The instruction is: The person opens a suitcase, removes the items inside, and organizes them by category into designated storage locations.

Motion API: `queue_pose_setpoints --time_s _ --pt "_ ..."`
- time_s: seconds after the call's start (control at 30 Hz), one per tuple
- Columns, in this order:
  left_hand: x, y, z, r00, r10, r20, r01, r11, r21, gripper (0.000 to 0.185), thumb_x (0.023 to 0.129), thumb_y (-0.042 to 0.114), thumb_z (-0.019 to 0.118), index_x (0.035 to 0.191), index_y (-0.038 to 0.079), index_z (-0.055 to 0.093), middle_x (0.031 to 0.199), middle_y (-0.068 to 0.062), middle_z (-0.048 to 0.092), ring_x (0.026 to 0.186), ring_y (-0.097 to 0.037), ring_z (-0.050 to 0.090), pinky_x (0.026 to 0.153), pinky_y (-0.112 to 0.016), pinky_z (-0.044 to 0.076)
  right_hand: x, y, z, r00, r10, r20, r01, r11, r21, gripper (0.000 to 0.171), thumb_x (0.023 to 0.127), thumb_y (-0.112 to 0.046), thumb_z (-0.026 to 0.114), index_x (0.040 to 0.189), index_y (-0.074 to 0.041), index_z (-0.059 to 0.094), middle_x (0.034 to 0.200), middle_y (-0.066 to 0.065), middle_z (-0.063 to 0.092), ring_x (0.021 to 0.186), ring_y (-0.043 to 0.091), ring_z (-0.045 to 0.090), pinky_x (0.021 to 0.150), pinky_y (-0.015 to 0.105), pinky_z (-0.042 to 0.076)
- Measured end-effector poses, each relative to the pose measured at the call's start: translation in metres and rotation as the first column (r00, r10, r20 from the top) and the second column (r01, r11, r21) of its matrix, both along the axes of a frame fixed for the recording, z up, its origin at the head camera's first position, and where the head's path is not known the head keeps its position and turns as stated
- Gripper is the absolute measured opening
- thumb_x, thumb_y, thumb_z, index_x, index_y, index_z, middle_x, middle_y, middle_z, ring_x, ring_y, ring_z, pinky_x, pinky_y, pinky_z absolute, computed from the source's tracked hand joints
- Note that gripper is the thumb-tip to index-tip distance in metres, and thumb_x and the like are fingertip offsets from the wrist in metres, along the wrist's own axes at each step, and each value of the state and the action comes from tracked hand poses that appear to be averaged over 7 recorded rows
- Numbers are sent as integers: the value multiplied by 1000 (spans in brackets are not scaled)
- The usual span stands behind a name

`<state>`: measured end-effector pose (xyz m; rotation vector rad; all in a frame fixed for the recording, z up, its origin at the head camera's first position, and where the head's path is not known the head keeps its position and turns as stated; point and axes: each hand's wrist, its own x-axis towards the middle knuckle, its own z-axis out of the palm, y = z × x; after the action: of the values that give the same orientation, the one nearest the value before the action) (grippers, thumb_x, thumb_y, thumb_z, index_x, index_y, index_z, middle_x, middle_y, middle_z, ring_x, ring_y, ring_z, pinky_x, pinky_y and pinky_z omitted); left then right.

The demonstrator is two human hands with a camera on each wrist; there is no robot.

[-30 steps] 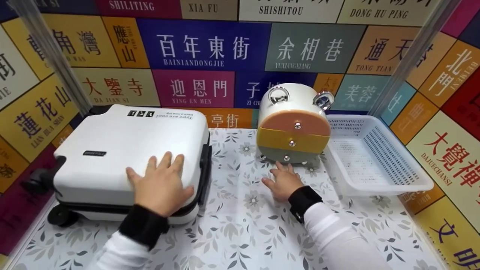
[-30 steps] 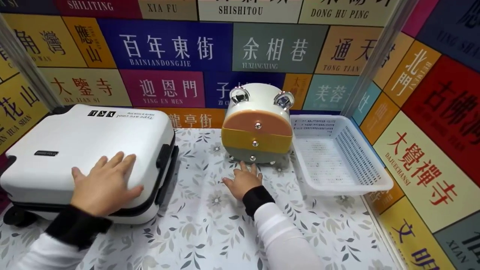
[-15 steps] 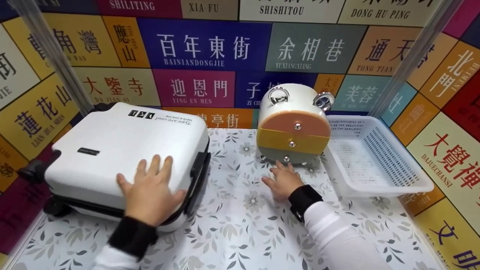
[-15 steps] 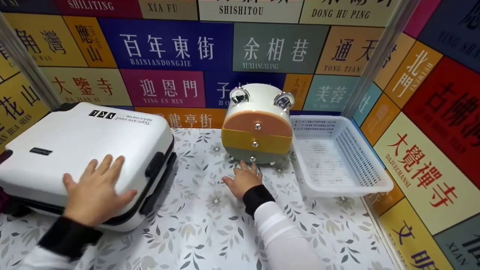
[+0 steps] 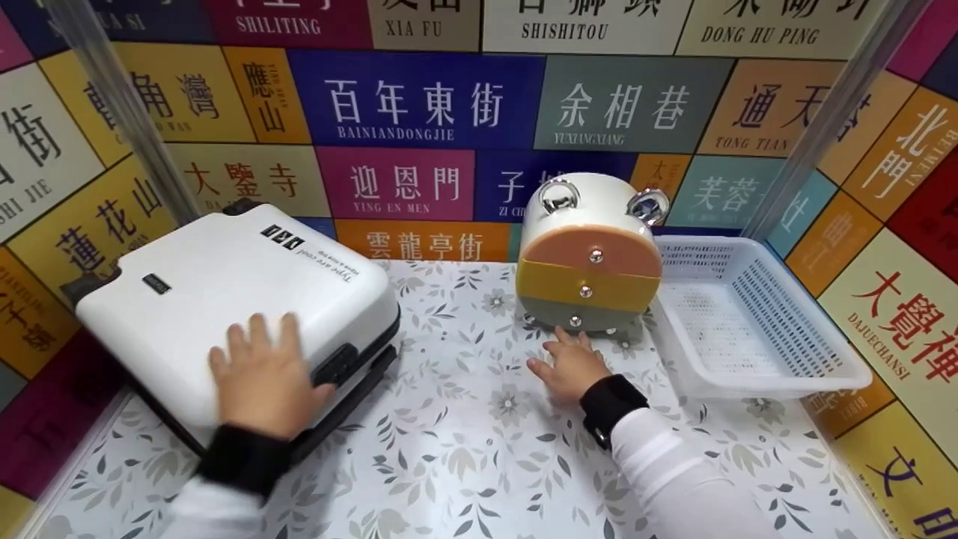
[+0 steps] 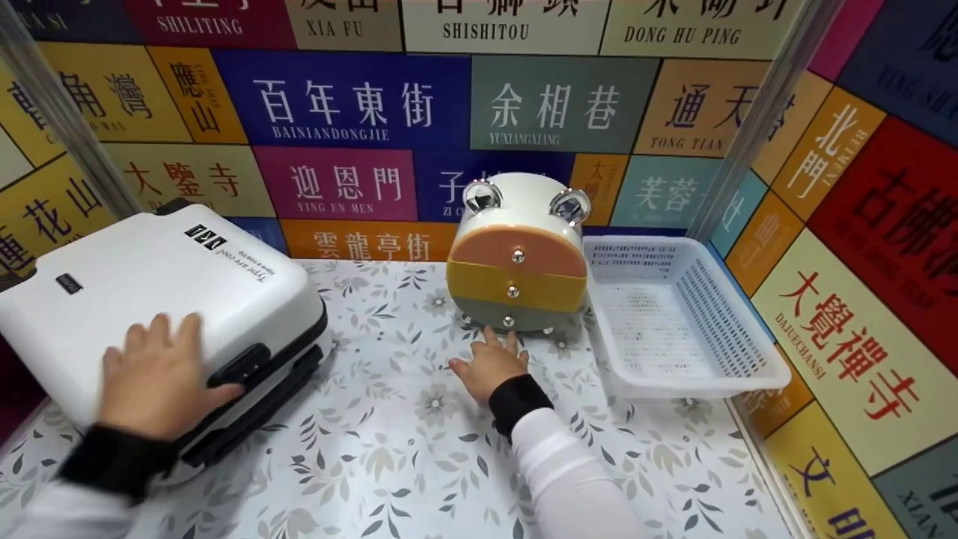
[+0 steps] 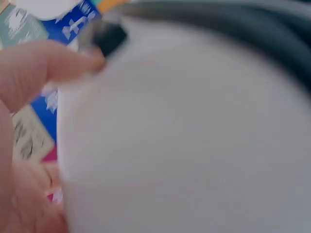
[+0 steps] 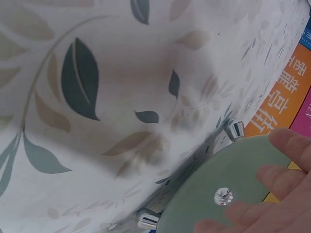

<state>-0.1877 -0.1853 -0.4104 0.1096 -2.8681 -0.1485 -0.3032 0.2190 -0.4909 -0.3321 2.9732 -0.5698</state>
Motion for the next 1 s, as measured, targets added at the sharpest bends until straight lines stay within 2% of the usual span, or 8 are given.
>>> queue_pose_setpoints --time_s 0.07,0.13,0.23,0.47,0.6,0.83,1.0 --pt "-19 17 -5 999 37 -18 -38 997 -68 114 79 52 88 161 -2 29 155 -46 32 138 -71 34 113 -83 26 0 0 -1 1000 2 9 -2 1000 -3 62 107 -44 55 149 2 56 169 28 31 154 63 17 121 77 23" --pt "-34 29 -10 997 55 -45 -60 990 -125 115 78 49 88 162 -1 28 155 -45 33 136 -72 37 111 -81 33 1 0 -1 1000 0 16 0 1000 -10 62 107 -45 55 149 1 56 169 27 30 155 62 17 121 77 22" --pt "-46 36 -17 994 52 -99 -68 983 -170 112 74 43 88 159 -3 32 152 -43 40 130 -72 43 106 -78 40 2 0 -2 1000 -7 20 7 1000 -17 62 107 -45 56 149 1 56 169 26 31 155 61 16 122 77 21" --pt "-48 34 -20 981 -35 -192 1 984 -176 115 67 48 92 151 -9 39 145 -41 48 121 -70 50 102 -74 46 3 8 -3 999 -32 20 32 999 1 63 107 -47 55 150 -1 55 171 25 29 157 59 15 123 75 20" --pt "-48 34 -23 973 -47 -225 8 985 -175 113 64 47 93 148 -10 42 142 -41 51 117 -69 54 99 -72 48 3 10 -1 1000 -29 11 29 1000 1 63 107 -47 56 149 0 57 170 25 30 156 60 17 122 76 22" --pt "-47 35 -24 970 -57 -238 13 983 -183 110 64 47 92 146 -9 44 140 -40 53 114 -67 55 95 -70 50 5 16 4 1000 -26 -8 26 1000 4 62 106 -46 57 147 0 58 169 26 32 154 63 18 120 78 23" --pt "-43 45 -22 969 -84 -233 32 975 -219 108 66 48 90 148 -8 45 141 -39 53 117 -66 56 97 -69 51 8 18 6 999 -37 -2 37 999 -14 61 106 -45 57 148 -1 58 170 25 30 155 61 17 121 78 21"
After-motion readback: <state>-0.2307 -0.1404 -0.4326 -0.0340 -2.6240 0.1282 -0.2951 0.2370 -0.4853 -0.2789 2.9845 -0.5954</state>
